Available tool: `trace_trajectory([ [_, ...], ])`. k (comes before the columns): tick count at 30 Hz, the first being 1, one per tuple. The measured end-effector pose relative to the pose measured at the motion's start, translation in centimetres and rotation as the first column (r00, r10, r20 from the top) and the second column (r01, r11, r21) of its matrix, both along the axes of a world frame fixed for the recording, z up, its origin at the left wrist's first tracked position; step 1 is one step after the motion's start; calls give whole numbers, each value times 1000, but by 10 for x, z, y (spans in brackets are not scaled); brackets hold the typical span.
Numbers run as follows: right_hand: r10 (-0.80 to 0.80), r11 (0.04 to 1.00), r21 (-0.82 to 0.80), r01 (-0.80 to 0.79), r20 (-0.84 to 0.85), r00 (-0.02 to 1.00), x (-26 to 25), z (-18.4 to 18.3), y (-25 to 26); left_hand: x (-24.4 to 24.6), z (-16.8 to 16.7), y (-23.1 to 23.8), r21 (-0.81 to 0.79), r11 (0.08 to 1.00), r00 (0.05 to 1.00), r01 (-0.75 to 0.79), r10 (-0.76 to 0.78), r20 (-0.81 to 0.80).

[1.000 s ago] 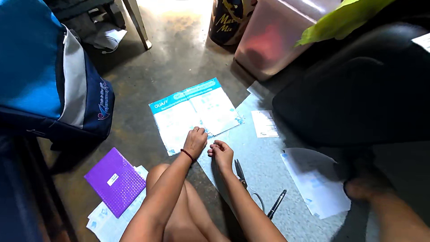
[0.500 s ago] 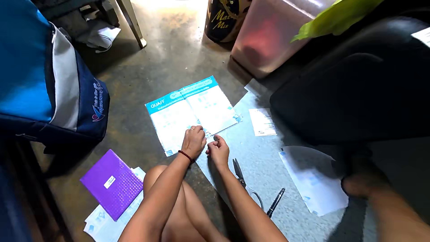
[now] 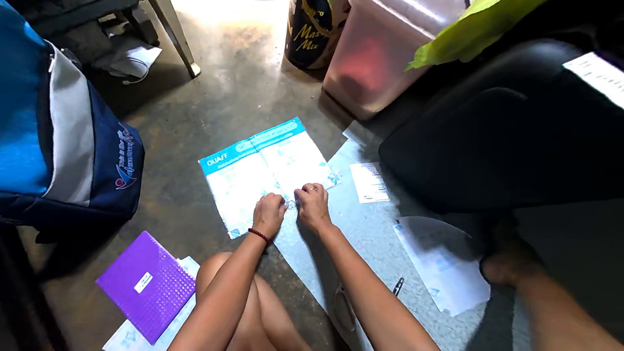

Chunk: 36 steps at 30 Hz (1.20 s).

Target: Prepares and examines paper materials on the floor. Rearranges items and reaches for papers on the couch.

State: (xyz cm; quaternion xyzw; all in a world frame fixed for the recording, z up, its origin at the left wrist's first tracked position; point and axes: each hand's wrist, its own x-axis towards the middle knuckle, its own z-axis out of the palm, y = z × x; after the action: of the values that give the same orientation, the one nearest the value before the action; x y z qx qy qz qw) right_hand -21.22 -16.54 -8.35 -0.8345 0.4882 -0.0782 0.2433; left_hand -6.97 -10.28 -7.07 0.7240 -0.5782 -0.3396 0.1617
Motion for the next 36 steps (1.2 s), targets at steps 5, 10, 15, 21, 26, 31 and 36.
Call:
trace_trajectory([
  [5,131,989,65,-132,16,991,0,5,-7,2,7,-4,103,994,998,49,-52,25],
  [10,212,972,86,-220,88,973,-1,2,-7,8,14,-3,173,983,998,57,-55,-20],
  [15,236,966,87,-242,69,969,-2,4,-6,31,24,6,317,948,999,-15,29,-37],
  [21,359,917,181,-357,18,933,17,12,6,50,17,10,293,956,990,-30,67,-120],
  [26,348,924,167,-344,5,937,28,9,16,48,12,11,206,975,987,-83,108,-116],
  [31,346,933,70,-354,101,933,24,4,22,40,13,5,220,967,990,-129,137,-20],
  [36,420,906,-154,-394,228,878,12,-11,30,36,15,5,227,963,988,-149,152,2],
])
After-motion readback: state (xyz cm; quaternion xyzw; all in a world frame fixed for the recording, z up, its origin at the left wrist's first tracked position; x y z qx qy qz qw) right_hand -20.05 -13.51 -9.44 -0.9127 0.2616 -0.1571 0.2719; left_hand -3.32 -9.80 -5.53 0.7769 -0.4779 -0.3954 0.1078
